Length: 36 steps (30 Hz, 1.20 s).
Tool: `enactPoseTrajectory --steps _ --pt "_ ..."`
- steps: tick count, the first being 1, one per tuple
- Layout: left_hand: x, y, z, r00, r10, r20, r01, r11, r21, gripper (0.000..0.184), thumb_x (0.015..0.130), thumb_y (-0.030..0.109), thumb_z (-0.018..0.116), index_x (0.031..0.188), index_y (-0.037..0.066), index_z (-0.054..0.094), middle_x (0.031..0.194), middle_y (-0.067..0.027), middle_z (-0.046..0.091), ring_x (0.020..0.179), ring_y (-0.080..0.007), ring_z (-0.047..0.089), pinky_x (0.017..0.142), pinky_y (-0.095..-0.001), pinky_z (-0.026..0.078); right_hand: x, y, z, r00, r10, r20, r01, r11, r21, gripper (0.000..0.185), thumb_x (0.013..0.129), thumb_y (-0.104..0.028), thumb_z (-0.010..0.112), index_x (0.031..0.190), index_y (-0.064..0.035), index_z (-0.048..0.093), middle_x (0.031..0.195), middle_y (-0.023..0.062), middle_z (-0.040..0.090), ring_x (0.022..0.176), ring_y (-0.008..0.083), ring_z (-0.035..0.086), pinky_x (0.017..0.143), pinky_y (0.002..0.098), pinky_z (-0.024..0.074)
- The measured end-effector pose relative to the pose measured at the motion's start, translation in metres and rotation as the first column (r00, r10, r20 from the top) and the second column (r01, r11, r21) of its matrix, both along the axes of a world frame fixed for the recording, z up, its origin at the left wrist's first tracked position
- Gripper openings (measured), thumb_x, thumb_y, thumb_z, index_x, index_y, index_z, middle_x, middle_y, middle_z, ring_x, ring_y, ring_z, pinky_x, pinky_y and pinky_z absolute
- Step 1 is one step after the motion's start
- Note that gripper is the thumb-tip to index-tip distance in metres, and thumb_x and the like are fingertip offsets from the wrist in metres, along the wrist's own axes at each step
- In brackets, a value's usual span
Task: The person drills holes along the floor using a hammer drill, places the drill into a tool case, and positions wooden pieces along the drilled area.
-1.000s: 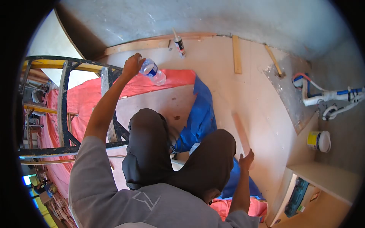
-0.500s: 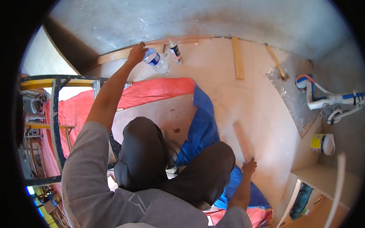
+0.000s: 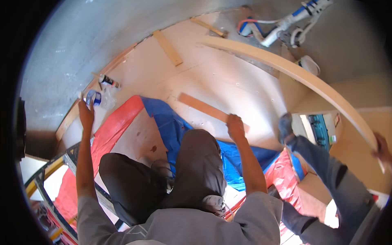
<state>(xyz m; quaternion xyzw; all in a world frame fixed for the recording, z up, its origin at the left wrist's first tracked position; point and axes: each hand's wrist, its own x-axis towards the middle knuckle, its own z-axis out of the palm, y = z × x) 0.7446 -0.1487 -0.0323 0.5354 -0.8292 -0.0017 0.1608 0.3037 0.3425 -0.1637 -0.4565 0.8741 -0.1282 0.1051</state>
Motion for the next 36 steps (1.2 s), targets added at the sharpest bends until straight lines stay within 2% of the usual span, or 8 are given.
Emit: enactPoseTrajectory --steps 1,6,10,13,16,23,29,36 --pt "-0.020 0.034 0.005 0.933 -0.286 -0.217 0.274 0.958 -0.087 0.049 0.086 0.014 0.064 0.128 -0.003 0.045 0.122 -0.0238 0.052 0.111 -0.0410 0.052 0.094 -0.0415 0.042 -0.005 -0.016 0.003 0.991 0.121 -0.051 -0.125 0.989 -0.073 0.028 0.074 -0.003 0.063 0.100 -0.0005 0.051 0.098 0.0200 0.057 0.097 0.0384 0.052 0.086 0.0468 0.0425" --pt "-0.111 0.142 0.062 0.616 -0.788 0.010 0.786 0.616 0.058 0.068 0.070 0.021 0.078 0.128 0.004 0.048 0.134 -0.0172 0.045 0.119 -0.0381 0.047 0.100 -0.0451 0.039 0.050 -0.151 0.067 0.892 0.451 -0.034 -0.452 0.888 -0.083 0.025 0.073 -0.004 0.063 0.097 -0.0031 0.058 0.098 0.0162 0.062 0.094 0.0338 0.059 0.081 0.0450 0.0470" --pt "-0.089 0.143 0.026 0.749 -0.662 -0.026 0.577 0.632 0.517 0.064 0.070 0.024 0.078 0.125 0.004 0.050 0.123 -0.0189 0.054 0.111 -0.0376 0.053 0.094 -0.0440 0.043 0.153 -0.227 0.125 0.809 0.583 0.074 -0.587 0.808 0.051 0.043 0.076 -0.018 0.071 0.113 -0.0016 0.054 0.110 0.0144 0.058 0.105 0.0332 0.057 0.085 0.0440 0.0476" --pt "-0.033 0.135 -0.009 0.886 -0.463 -0.043 0.394 0.699 0.596 0.059 0.071 0.024 0.077 0.121 0.003 0.052 0.107 -0.0199 0.061 0.101 -0.0379 0.058 0.086 -0.0437 0.046 0.182 -0.221 0.120 0.800 0.568 -0.193 -0.600 0.755 -0.264 0.047 0.077 -0.013 0.066 0.119 0.0024 0.053 0.109 0.0172 0.059 0.109 0.0342 0.055 0.093 0.0455 0.0431" --pt "0.041 0.142 -0.084 0.980 -0.140 -0.139 0.192 0.838 0.511 0.052 0.072 0.024 0.077 0.113 0.001 0.054 0.099 -0.0218 0.063 0.094 -0.0398 0.060 0.079 -0.0453 0.047 0.180 -0.198 0.144 0.741 0.604 0.293 -0.458 0.774 -0.437 0.059 0.083 -0.019 0.067 0.134 -0.0007 0.044 0.124 0.0186 0.054 0.117 0.0350 0.051 0.099 0.0427 0.0399" --pt "0.137 0.178 -0.200 0.942 0.227 0.247 -0.331 0.749 0.574 0.052 0.071 0.027 0.077 0.107 -0.001 0.055 0.094 -0.0228 0.063 0.088 -0.0377 0.063 0.075 -0.0439 0.048 0.143 -0.144 0.181 0.746 0.335 0.575 -0.042 0.886 -0.462 0.046 0.086 -0.023 0.067 0.124 -0.0008 0.054 0.115 0.0182 0.061 0.107 0.0291 0.059 0.092 0.0396 0.0469" --pt "0.162 0.148 -0.235 0.927 -0.115 0.358 -0.179 0.704 0.687 0.050 0.073 0.028 0.075 0.110 -0.001 0.057 0.094 -0.0213 0.064 0.087 -0.0348 0.064 0.076 -0.0413 0.049 0.164 -0.109 0.243 0.537 0.162 0.828 0.291 0.885 -0.363 0.033 0.089 -0.021 0.064 0.116 -0.0012 0.059 0.104 0.0156 0.066 0.095 0.0224 0.065 0.082 0.0345 0.0516" --pt "0.089 0.043 -0.075 0.957 -0.289 0.010 0.205 0.702 0.683 0.050 0.078 0.029 0.073 0.116 0.002 0.059 0.096 -0.0196 0.065 0.088 -0.0302 0.065 0.076 -0.0376 0.050 0.252 -0.130 0.339 0.474 0.378 0.795 0.028 0.896 -0.442 0.026 0.086 -0.021 0.066 0.103 -0.0015 0.063 0.083 0.0135 0.064 0.079 0.0266 0.063 0.072 0.0372 0.0480"
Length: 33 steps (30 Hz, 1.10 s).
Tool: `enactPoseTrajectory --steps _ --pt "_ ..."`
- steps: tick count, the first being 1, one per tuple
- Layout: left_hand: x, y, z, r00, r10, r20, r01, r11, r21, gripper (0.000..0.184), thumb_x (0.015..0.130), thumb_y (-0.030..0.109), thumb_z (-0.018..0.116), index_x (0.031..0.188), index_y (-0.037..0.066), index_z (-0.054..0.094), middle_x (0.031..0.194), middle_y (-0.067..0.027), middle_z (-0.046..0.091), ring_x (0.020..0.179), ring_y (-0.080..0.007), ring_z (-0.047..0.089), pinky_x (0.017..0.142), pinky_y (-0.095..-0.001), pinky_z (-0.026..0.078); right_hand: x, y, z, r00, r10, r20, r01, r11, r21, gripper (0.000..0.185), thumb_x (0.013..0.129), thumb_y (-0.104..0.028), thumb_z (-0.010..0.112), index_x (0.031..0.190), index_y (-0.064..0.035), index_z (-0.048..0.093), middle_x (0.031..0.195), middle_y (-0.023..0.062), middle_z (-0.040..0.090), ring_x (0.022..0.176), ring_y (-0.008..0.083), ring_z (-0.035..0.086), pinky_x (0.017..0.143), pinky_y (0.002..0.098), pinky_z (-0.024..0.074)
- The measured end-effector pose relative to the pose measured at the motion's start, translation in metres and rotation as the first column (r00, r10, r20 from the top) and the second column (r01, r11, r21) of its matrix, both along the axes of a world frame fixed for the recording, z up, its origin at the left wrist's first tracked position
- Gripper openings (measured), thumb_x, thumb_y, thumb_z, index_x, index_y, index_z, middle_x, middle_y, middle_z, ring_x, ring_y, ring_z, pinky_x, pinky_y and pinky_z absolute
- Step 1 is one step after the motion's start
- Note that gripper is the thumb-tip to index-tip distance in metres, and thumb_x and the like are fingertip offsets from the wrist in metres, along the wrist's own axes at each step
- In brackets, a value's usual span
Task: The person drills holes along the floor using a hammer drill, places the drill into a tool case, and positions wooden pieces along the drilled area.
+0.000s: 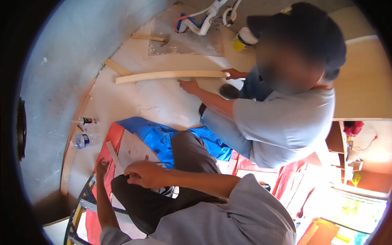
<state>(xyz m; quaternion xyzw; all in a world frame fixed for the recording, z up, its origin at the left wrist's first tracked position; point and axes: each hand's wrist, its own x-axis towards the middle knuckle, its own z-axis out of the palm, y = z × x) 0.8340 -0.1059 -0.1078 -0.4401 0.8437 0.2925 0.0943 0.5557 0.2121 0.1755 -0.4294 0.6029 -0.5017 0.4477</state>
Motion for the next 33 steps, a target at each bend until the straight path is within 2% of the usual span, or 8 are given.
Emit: enactPoseTrajectory --steps 5,10,12,14,17,21,25,33 --pt "-0.033 0.006 0.138 0.944 0.179 -0.278 -0.141 0.979 0.150 0.044 0.088 0.025 0.065 0.122 0.000 0.055 0.098 -0.0196 0.066 0.087 -0.0278 0.065 0.075 -0.0351 0.052 0.014 -0.007 0.087 0.989 0.148 0.026 -0.150 0.973 0.177 0.028 0.089 -0.023 0.063 0.110 -0.0047 0.061 0.091 0.0110 0.063 0.087 0.0239 0.063 0.076 0.0349 0.0474" --pt "0.040 0.046 0.175 0.924 -0.251 -0.289 0.157 0.937 -0.312 0.040 0.086 0.023 0.067 0.116 -0.001 0.058 0.099 -0.0155 0.066 0.084 -0.0245 0.066 0.071 -0.0342 0.053 0.007 0.015 0.149 0.994 0.066 -0.084 -0.042 0.963 0.268 0.034 0.092 -0.031 0.059 0.118 -0.0086 0.059 0.103 0.0127 0.065 0.091 0.0263 0.064 0.081 0.0375 0.0493" --pt "0.011 0.101 0.255 0.940 0.302 -0.160 -0.283 0.950 0.131 0.044 0.084 0.019 0.069 0.122 0.003 0.055 0.099 -0.0136 0.064 0.080 -0.0217 0.064 0.069 -0.0347 0.053 0.006 0.033 0.147 0.983 -0.024 -0.181 0.078 0.952 0.295 0.035 0.091 -0.030 0.059 0.119 -0.0086 0.058 0.104 0.0126 0.066 0.090 0.0251 0.065 0.081 0.0375 0.0506" --pt "0.032 0.128 0.285 0.931 0.339 -0.136 -0.302 0.924 0.237 0.049 0.082 0.015 0.071 0.125 0.004 0.052 0.101 -0.0149 0.062 0.079 -0.0219 0.064 0.067 -0.0356 0.053 -0.003 0.060 0.162 0.955 -0.136 -0.264 0.235 0.892 0.387 0.032 0.089 -0.025 0.063 0.116 -0.0072 0.061 0.101 0.0115 0.068 0.087 0.0224 0.067 0.079 0.0346 0.0523" --pt "0.093 0.152 0.274 0.974 -0.026 -0.223 0.035 0.999 0.035 0.049 0.079 0.021 0.072 0.118 -0.002 0.055 0.097 -0.0186 0.064 0.084 -0.0291 0.064 0.074 -0.0381 0.051 -0.022 0.114 0.177 0.944 -0.225 -0.242 0.325 0.766 0.555 0.026 0.087 -0.026 0.065 0.090 -0.0010 0.065 0.077 0.0122 0.068 0.073 0.0216 0.068 0.068 0.0349 0.0530" --pt "0.077 0.156 0.360 0.980 0.163 0.114 -0.195 0.903 0.383 0.048 0.080 0.029 0.070 0.114 -0.002 0.059 0.103 -0.0211 0.065 0.098 -0.0322 0.064 0.084 -0.0400 0.050 -0.002 0.258 0.177 0.692 0.437 -0.574 0.196 0.652 0.733 0.035 0.083 -0.036 0.066 0.077 -0.0019 0.065 0.070 0.0158 0.066 0.064 0.0305 0.065 0.059 0.0404 0.0514" --pt "0.097 0.147 0.374 0.978 0.149 0.147 -0.200 0.872 0.446 0.045 0.080 0.030 0.069 0.111 -0.002 0.061 0.106 -0.0215 0.065 0.101 -0.0317 0.063 0.087 -0.0394 0.050 0.069 0.319 0.276 0.885 -0.225 -0.408 0.454 0.217 0.864 0.030 0.083 -0.034 0.067 0.082 -0.0035 0.066 0.070 0.0138 0.067 0.061 0.0238 0.066 0.057 0.0375 0.0541" --pt "0.135 0.124 0.397 0.961 0.200 0.193 -0.265 0.865 0.425 0.043 0.080 0.030 0.069 0.108 -0.002 0.063 0.104 -0.0208 0.067 0.099 -0.0314 0.064 0.087 -0.0380 0.050 0.157 0.378 0.290 0.862 -0.480 -0.166 0.192 0.006 0.981 0.022 0.088 -0.025 0.062 0.087 -0.0035 0.065 0.071 0.0100 0.067 0.056 0.0170 0.066 0.048 0.0293 0.0536"
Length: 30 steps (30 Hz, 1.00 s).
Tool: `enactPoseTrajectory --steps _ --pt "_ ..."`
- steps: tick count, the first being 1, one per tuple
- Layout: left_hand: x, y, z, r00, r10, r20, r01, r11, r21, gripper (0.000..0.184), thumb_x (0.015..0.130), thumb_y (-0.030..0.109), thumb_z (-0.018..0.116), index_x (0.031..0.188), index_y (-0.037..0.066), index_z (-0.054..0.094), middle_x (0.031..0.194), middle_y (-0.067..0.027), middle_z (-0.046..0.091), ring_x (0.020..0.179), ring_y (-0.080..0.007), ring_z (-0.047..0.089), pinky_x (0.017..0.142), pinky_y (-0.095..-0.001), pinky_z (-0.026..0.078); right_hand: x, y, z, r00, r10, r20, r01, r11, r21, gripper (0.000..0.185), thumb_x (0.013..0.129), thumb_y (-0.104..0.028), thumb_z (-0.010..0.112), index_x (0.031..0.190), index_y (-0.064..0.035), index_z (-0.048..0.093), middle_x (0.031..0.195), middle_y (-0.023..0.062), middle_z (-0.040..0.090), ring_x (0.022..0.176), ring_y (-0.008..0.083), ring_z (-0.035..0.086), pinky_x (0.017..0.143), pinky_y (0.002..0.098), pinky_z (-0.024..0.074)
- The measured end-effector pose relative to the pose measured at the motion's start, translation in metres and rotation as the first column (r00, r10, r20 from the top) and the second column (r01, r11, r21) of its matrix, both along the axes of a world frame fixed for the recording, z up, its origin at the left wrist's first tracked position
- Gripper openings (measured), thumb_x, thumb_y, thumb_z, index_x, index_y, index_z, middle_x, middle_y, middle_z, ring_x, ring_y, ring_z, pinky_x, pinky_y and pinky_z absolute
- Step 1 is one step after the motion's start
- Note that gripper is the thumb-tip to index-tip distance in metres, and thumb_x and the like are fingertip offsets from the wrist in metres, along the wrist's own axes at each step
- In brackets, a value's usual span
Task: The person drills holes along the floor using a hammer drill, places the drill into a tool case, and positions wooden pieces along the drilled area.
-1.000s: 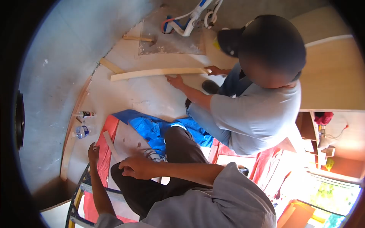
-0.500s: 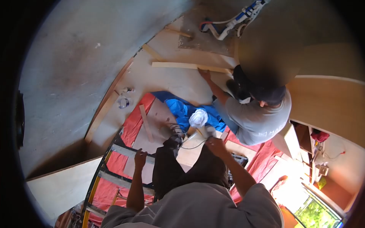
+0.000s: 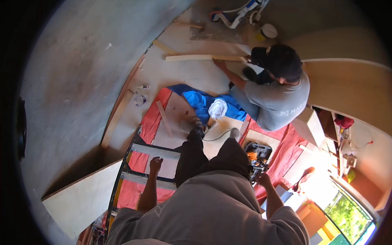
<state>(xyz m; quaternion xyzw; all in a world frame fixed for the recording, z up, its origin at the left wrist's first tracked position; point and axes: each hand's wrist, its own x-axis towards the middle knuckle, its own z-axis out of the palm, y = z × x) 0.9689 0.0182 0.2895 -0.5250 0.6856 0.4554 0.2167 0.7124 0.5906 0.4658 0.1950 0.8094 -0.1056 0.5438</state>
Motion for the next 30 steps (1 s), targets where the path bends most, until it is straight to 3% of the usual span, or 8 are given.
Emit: enactPoseTrajectory --steps 4,6,14,18,20,25,27,30 --pt "0.011 -0.001 -0.012 0.998 -0.059 0.015 0.058 0.998 0.021 0.043 0.079 0.030 0.070 0.108 -0.002 0.063 0.103 -0.0209 0.067 0.099 -0.0315 0.065 0.086 -0.0371 0.050 0.019 0.028 -0.037 0.896 0.244 -0.372 -0.370 0.874 -0.316 0.019 0.088 -0.023 0.061 0.089 -0.0040 0.067 0.071 0.0081 0.067 0.054 0.0144 0.064 0.045 0.0272 0.0492" --pt "0.013 0.002 -0.019 0.998 -0.055 0.019 0.054 0.997 0.056 0.044 0.078 0.029 0.070 0.108 -0.003 0.063 0.102 -0.0210 0.068 0.098 -0.0311 0.065 0.086 -0.0363 0.050 0.026 0.028 -0.036 0.954 -0.149 -0.261 0.056 0.942 -0.330 0.019 0.087 -0.022 0.061 0.089 -0.0038 0.067 0.072 0.0077 0.067 0.055 0.0134 0.064 0.045 0.0268 0.0482" --pt "-0.010 0.024 0.012 0.998 -0.015 0.063 0.006 0.991 0.135 0.043 0.081 0.026 0.068 0.112 -0.003 0.061 0.091 -0.0142 0.068 0.080 -0.0225 0.066 0.066 -0.0331 0.052 0.054 0.053 -0.039 0.930 -0.174 -0.324 0.128 0.979 -0.160 0.025 0.083 -0.030 0.065 0.090 -0.0061 0.069 0.078 0.0122 0.069 0.063 0.0197 0.068 0.057 0.0322 0.0547" --pt "-0.052 0.050 0.065 0.991 -0.043 0.128 0.014 0.976 0.218 0.038 0.084 0.024 0.067 0.113 0.001 0.061 0.091 -0.0083 0.065 0.075 -0.0177 0.062 0.058 -0.0312 0.052 0.087 0.099 -0.089 0.585 0.659 -0.472 -0.723 0.688 0.064 0.030 0.083 -0.037 0.060 0.086 -0.0086 0.070 0.084 0.0086 0.070 0.079 0.0242 0.068 0.073 0.0359 0.0538" --pt "-0.071 0.055 0.074 0.955 -0.297 0.005 0.289 0.934 0.212 0.035 0.084 0.024 0.066 0.112 0.004 0.061 0.094 -0.0074 0.064 0.078 -0.0190 0.062 0.062 -0.0335 0.052 0.106 0.104 -0.080 0.890 -0.188 -0.415 0.116 0.975 -0.192 0.026 0.081 -0.033 0.063 0.086 -0.0090 0.071 0.082 0.0078 0.069 0.076 0.0250 0.067 0.069 0.0339 0.0532" --pt "-0.105 0.062 0.066 0.753 -0.637 -0.167 0.654 0.753 0.073 0.026 0.084 0.024 0.063 0.103 0.007 0.064 0.091 -0.0041 0.063 0.078 -0.0170 0.061 0.061 -0.0340 0.049 0.153 0.139 -0.092 0.816 -0.270 -0.512 0.124 0.946 -0.300 0.024 0.079 -0.030 0.067 0.086 -0.0068 0.071 0.078 0.0086 0.069 0.069 0.0240 0.067 0.066 0.0336 0.0532" --pt "-0.138 0.105 0.100 0.991 -0.130 -0.043 0.136 0.970 0.204 0.024 0.082 0.023 0.061 0.098 0.006 0.064 0.077 -0.0035 0.061 0.065 -0.0141 0.057 0.051 -0.0303 0.045 0.167 0.158 -0.103 0.737 -0.194 -0.648 -0.002 0.957 -0.289 0.026 0.080 -0.030 0.066 0.084 -0.0044 0.070 0.076 0.0088 0.070 0.060 0.0192 0.067 0.060 0.0319 0.0533" --pt "-0.158 0.120 0.107 0.943 -0.293 -0.154 0.312 0.943 0.115 0.026 0.082 0.024 0.062 0.097 0.003 0.063 0.073 -0.0043 0.058 0.061 -0.0135 0.055 0.051 -0.0286 0.044 0.165 0.178 -0.081 0.804 -0.528 -0.272 0.385 0.812 -0.439 0.032 0.084 -0.033 0.064 0.082 -0.0019 0.069 0.073 0.0092 0.069 0.058 0.0186 0.067 0.059 0.0311 0.0530"
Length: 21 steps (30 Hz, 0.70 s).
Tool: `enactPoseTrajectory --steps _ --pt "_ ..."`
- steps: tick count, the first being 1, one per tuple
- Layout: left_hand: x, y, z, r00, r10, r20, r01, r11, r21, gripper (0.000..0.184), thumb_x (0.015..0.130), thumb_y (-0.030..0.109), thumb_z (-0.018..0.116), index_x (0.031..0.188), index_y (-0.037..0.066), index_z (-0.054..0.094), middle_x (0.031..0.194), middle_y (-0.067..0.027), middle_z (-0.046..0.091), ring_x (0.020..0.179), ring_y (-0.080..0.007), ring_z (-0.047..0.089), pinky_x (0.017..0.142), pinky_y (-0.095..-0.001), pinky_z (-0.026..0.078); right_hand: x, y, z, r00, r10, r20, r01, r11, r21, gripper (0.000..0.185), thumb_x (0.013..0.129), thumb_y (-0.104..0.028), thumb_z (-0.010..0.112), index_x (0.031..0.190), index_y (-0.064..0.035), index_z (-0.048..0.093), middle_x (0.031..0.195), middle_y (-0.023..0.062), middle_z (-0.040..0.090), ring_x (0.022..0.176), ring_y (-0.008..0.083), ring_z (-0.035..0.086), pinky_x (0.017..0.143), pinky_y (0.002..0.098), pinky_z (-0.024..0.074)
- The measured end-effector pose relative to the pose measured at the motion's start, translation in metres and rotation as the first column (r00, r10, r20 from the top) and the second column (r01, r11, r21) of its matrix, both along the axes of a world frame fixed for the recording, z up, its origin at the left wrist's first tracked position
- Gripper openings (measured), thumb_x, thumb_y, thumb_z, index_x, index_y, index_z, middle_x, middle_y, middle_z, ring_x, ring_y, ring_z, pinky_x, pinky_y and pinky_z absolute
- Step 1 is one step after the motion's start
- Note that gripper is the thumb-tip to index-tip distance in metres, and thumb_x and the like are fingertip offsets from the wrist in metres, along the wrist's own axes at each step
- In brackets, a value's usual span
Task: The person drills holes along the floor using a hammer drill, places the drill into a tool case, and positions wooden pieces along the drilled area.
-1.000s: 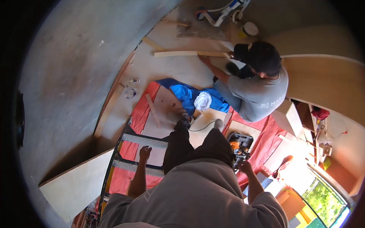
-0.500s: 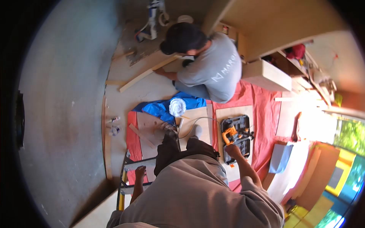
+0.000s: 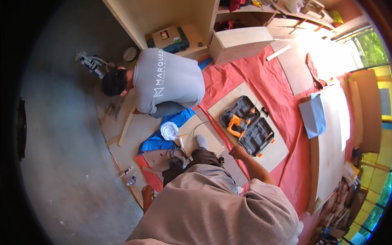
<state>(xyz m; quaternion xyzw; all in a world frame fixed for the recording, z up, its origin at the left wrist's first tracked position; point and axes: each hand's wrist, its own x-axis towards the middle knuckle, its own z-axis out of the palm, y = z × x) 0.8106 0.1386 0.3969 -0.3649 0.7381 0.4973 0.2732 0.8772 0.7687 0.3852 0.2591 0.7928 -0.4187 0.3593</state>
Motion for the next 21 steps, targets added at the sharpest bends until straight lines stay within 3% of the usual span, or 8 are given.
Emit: enactPoseTrajectory --steps 3,6,9,12,14,16,18,21 --pt "-0.027 0.039 0.046 0.995 -0.095 0.007 0.095 0.984 -0.151 0.028 0.084 0.019 0.062 0.102 -0.002 0.062 0.085 -0.0087 0.063 0.072 -0.0161 0.059 0.063 -0.0288 0.048 -0.022 0.011 0.046 0.983 0.017 0.181 -0.017 1.000 0.001 0.037 0.087 -0.036 0.061 0.079 0.0003 0.067 0.068 0.0095 0.068 0.057 0.0174 0.067 0.058 0.0300 0.0528" --pt "-0.034 0.026 0.027 0.970 -0.244 0.018 0.240 0.936 -0.259 0.031 0.083 0.017 0.065 0.106 -0.004 0.063 0.093 -0.0119 0.066 0.083 -0.0187 0.062 0.073 -0.0302 0.049 -0.018 0.021 0.049 0.974 0.003 0.228 -0.009 1.000 0.024 0.040 0.090 -0.038 0.059 0.082 0.0008 0.067 0.063 0.0098 0.066 0.057 0.0173 0.067 0.057 0.0297 0.0527" --pt "-0.030 0.017 0.031 0.963 -0.259 0.079 0.271 0.923 -0.273 0.032 0.081 0.020 0.067 0.103 -0.004 0.065 0.097 -0.0132 0.067 0.088 -0.0221 0.063 0.078 -0.0338 0.049 0.004 0.024 0.040 0.986 -0.136 0.094 0.134 0.990 0.032 0.035 0.090 -0.033 0.060 0.088 0.0015 0.066 0.065 0.0102 0.066 0.057 0.0173 0.067 0.055 0.0294 0.0530" --pt "-0.020 0.023 0.051 0.897 -0.440 0.041 0.415 0.805 -0.424 0.036 0.080 0.030 0.067 0.093 -0.003 0.068 0.087 -0.0163 0.069 0.083 -0.0255 0.065 0.075 -0.0371 0.050 0.044 0.023 -0.007 0.959 -0.284 -0.001 0.282 0.955 -0.096 0.031 0.089 -0.028 0.060 0.093 0.0027 0.065 0.072 0.0116 0.068 0.058 0.0179 0.067 0.053 0.0293 0.0531" --pt "-0.007 0.010 0.045 0.879 -0.477 -0.020 0.400 0.758 -0.515 0.037 0.081 0.036 0.065 0.088 0.000 0.067 0.086 -0.0191 0.068 0.083 -0.0331 0.065 0.074 -0.0404 0.049 0.053 0.017 -0.002 0.960 -0.279 -0.003 0.278 0.955 -0.106 0.027 0.088 -0.023 0.060 0.095 0.0035 0.065 0.077 0.0118 0.069 0.061 0.0180 0.067 0.052 0.0285 0.0529" --pt "-0.012 0.020 0.067 0.892 -0.452 0.002 0.397 0.781 -0.482 0.036 0.082 0.035 0.063 0.088 0.000 0.067 0.087 -0.0195 0.067 0.085 -0.0373 0.063 0.076 -0.0403 0.049 0.072 0.014 -0.016 0.973 -0.226 0.050 0.229 0.970 -0.079 0.029 0.088 -0.025 0.061 0.094 0.0033 0.066 0.078 0.0110 0.069 0.061 0.0172 0.067 0.052 0.0277 0.0523" --pt "-0.002 0.006 0.049 0.923 -0.382 -0.045 0.304 0.795 -0.525 0.037 0.081 0.034 0.065 0.096 0.000 0.067 0.094 -0.0183 0.068 0.092 -0.0342 0.065 0.080 -0.0382 0.050 0.081 0.010 -0.012 0.969 -0.210 0.129 0.221 0.972 -0.078 0.032 0.088 -0.028 0.060 0.090 0.0031 0.067 0.079 0.0112 0.069 0.062 0.0169 0.068 0.051 0.0276 0.0518" --pt "0.007 0.011 0.059 0.963 -0.270 -0.019 0.220 0.820 -0.529 0.039 0.080 0.033 0.066 0.102 0.000 0.067 0.100 -0.0173 0.069 0.096 -0.0318 0.065 0.084 -0.0370 0.050 0.084 0.007 -0.015 0.981 0.038 0.193 -0.042 0.999 0.020 0.040 0.089 -0.036 0.057 0.080 0.0015 0.069 0.074 0.0106 0.070 0.061 0.0156 0.067 0.051 0.0276 0.0514"
